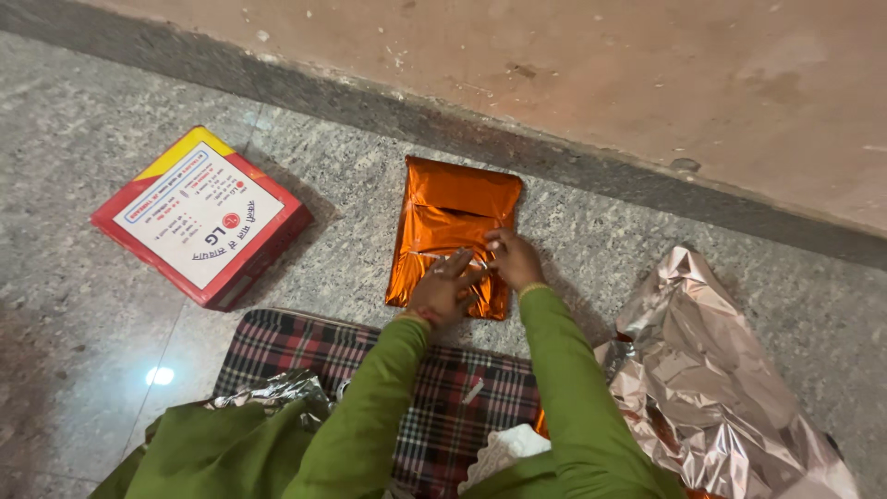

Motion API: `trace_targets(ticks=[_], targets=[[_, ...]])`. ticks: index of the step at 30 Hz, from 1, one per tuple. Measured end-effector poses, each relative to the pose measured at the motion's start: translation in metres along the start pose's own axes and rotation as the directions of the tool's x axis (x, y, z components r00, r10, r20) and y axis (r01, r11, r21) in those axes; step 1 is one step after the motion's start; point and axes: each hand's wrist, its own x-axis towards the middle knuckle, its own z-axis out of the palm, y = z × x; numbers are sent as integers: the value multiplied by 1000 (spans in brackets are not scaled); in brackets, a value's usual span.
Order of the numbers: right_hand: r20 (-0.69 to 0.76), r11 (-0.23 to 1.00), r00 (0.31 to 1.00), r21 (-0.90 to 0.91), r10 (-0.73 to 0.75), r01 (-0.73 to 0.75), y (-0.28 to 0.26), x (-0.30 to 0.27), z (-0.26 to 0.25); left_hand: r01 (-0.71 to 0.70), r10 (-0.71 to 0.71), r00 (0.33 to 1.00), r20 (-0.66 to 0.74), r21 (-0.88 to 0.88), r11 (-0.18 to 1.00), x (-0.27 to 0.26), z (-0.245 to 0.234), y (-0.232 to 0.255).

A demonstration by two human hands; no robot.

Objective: The person wraps a rectangular item in orange metallic paper while seated on a plaid mat. They fold the edges of the paper and secure the package with multiple strips of clear adhesive tape.

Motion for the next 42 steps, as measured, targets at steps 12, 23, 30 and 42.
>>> trace_targets(ticks=[12, 23, 30, 42], targets=[[-73, 837, 980, 534, 183, -117, 101, -140, -74, 437, -440, 841, -315, -85, 896, -117, -87, -76], [-394, 832, 764, -449, -511, 325, 40, -219, -59, 544, -689, 639, 342, 433, 719, -180, -98, -12], [-294, 832, 806, -398, -514, 386, -17, -250, -40, 435, -480, 799, 362, 203, 877, -172, -96, 28], [11, 880, 951, 381, -309, 282, -65, -276, -7, -55, -57, 983, -174, -578, 814, -147, -89, 108]])
